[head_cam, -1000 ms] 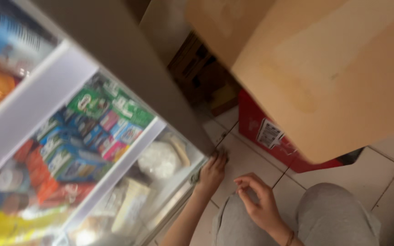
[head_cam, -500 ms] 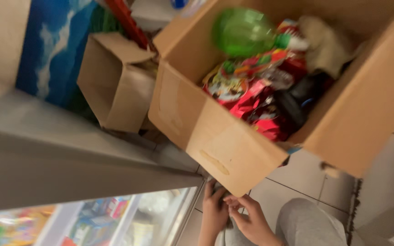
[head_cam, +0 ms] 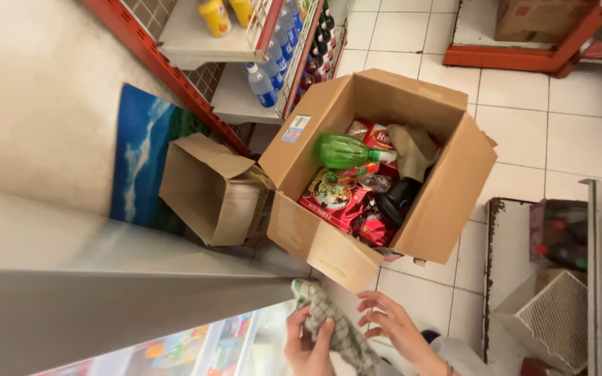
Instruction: The person wipes the glass door of a commercial refrigerator with a cloth, then picks up snack packages from a cardboard box and places them on a shelf. The person also uses a barcode scanner on the packages.
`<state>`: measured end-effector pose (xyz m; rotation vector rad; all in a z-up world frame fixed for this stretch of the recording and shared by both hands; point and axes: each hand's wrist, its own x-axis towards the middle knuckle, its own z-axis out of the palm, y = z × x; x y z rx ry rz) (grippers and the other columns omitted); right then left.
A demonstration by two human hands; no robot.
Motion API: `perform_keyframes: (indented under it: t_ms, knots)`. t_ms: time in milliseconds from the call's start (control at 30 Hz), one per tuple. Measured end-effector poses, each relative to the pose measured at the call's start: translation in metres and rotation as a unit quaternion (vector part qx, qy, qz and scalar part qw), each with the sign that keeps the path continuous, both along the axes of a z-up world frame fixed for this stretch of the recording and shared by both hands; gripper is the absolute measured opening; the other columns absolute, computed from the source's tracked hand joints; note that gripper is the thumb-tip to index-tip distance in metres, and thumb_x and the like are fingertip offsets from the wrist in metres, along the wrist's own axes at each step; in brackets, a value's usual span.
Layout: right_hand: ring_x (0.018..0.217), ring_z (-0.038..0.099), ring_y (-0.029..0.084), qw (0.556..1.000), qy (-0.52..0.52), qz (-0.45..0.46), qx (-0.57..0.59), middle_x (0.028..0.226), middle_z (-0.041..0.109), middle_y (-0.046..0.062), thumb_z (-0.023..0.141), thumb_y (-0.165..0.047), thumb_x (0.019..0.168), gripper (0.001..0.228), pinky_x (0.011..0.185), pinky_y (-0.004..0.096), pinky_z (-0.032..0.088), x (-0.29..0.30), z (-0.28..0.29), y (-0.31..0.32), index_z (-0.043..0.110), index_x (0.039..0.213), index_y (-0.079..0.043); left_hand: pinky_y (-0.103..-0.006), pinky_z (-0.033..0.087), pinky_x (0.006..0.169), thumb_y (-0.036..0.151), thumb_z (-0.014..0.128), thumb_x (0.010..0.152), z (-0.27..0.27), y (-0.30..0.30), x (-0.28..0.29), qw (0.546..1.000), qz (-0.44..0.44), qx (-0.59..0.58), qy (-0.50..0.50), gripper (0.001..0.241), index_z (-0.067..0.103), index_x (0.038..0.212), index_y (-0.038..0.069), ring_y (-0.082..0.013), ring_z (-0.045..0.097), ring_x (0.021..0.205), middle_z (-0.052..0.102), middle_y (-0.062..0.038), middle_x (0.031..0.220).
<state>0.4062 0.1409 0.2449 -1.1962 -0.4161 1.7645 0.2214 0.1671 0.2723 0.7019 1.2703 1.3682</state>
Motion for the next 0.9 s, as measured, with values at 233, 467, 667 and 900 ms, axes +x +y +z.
perform_keyframes:
  t_ms: [233,467,667,900]
  knots:
    - [0.112,0.071,0.033,0.952,0.301,-0.051,-0.027,0.134,0.064,0.012,0.055,-0.045,0.084,0.064,0.079,0.058,0.064,0.007,0.115,0.025,0.056,0.141,-0.016,-0.0413,0.054,0.084,0.002,0.070,0.090,0.135,0.028,0.044,0.980,-0.074,-0.155,-0.104,0.035,0.057,0.123,0.001,-0.0220,0.064,0.100,0.068,-0.014,0.111]
    - [0.092,0.072,0.028,0.979,0.171,-0.098,-0.042,0.117,0.070,0.014,0.067,-0.032,0.089,0.058,0.068,0.046,0.062,0.087,0.129,0.063,0.051,0.140,-0.010,-0.0467,0.049,0.101,0.003,0.076,0.086,0.153,0.066,0.110,0.951,-0.227,0.046,0.205,0.041,0.059,0.124,0.005,-0.0289,0.056,0.128,0.051,-0.013,0.140]
    - [0.082,0.071,0.023,0.973,0.007,-0.193,-0.126,0.109,0.070,0.013,0.072,-0.013,0.084,0.057,0.061,0.040,0.060,0.184,0.129,0.126,0.052,0.137,-0.006,-0.0413,0.043,0.112,0.007,0.070,0.085,0.103,0.164,0.162,0.906,-0.266,0.055,0.323,0.061,0.052,0.143,0.012,-0.0372,0.053,0.127,0.048,-0.020,0.137]
    - [0.083,0.070,0.019,0.970,-0.088,-0.211,-0.083,0.112,0.069,0.009,0.069,-0.007,0.089,0.050,0.062,0.037,0.060,0.278,0.140,0.195,0.052,0.136,-0.003,-0.0751,0.015,0.113,0.009,0.067,0.082,0.002,0.291,0.241,0.657,-0.334,0.090,0.670,0.063,0.053,0.143,0.018,-0.0347,0.036,0.144,0.042,-0.011,0.152]
